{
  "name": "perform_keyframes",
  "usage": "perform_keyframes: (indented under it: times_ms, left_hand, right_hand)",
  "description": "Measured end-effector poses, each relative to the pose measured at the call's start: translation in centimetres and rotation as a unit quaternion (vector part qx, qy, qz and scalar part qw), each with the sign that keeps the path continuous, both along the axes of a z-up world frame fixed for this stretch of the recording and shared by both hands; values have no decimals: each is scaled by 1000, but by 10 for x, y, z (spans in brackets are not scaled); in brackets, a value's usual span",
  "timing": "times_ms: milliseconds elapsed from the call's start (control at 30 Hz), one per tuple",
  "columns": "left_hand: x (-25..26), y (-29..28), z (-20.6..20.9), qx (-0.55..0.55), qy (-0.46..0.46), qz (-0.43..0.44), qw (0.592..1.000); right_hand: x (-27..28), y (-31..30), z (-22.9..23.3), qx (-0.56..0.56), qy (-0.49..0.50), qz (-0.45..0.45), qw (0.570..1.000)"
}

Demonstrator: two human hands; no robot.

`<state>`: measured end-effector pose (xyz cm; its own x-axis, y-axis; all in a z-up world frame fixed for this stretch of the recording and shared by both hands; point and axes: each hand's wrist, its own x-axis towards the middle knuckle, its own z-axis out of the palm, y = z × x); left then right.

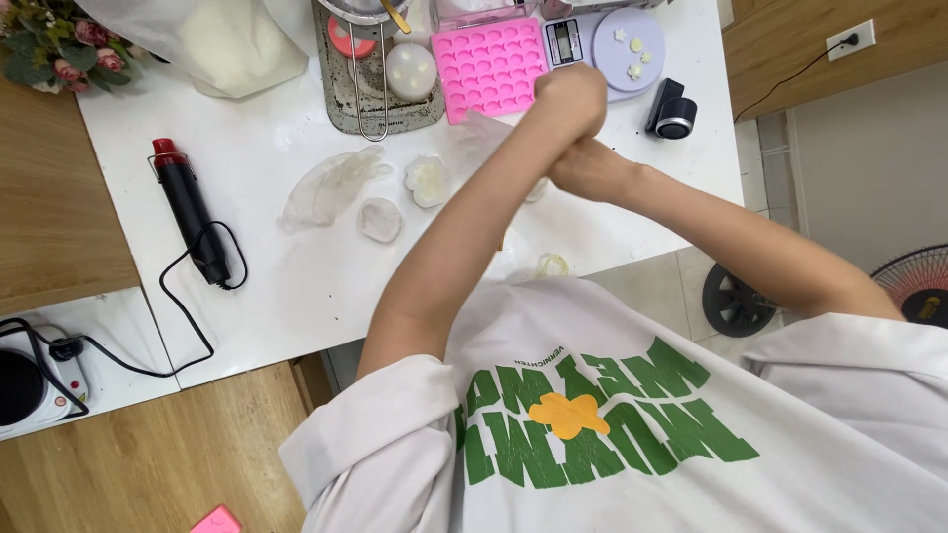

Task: The recorder is cleaning and scraping wax from candle molds or containers using a specialized tool.

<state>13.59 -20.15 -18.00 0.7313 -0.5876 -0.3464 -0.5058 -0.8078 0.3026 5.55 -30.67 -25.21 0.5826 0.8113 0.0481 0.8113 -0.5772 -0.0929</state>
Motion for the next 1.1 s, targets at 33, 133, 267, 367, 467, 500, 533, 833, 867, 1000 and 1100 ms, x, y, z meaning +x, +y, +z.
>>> perform_keyframes:
  times_ms: [33,133,267,367,467,500,533,833,867,1000,1100]
  left_hand:
    - [-8,3,6,-1,-2,0,1000]
    - [-38,20,27,-122,-118,67,983]
    - [-113,50,15,-238,-188,193,933]
    - [-147,52,-26,-264,-224,232,909]
    - [-149,49,-47,-279,-297,242,880]
    - [-148,48,-50,-284,-348,248,858]
    - [-144,49,-53,-284,-345,244,861]
    - [-123,30,-75,-234,-452,121,852]
    - [-123,29,-77,-221,-456,114,855]
    - [-121,22,-90,-193,-446,101,868]
    - [-129,25,-88,-204,-424,90,878]
  right_hand:
    - [-3,-1,0,-1,-2,0,1000]
    - [-9,-3,1,145,127,-81,978]
    - [-21,1,-1,450,389,-235,769]
    - [-39,5,-9,601,524,-311,517]
    - [-45,13,0,681,555,-330,344]
    - [-45,18,5,709,540,-320,322]
    - [-46,14,-17,712,538,-322,317]
    - [-28,15,-58,793,413,-392,216]
    - [-30,25,-43,797,403,-387,228]
    - [-28,37,-18,789,377,-411,258]
    - [-16,35,-13,771,348,-450,285]
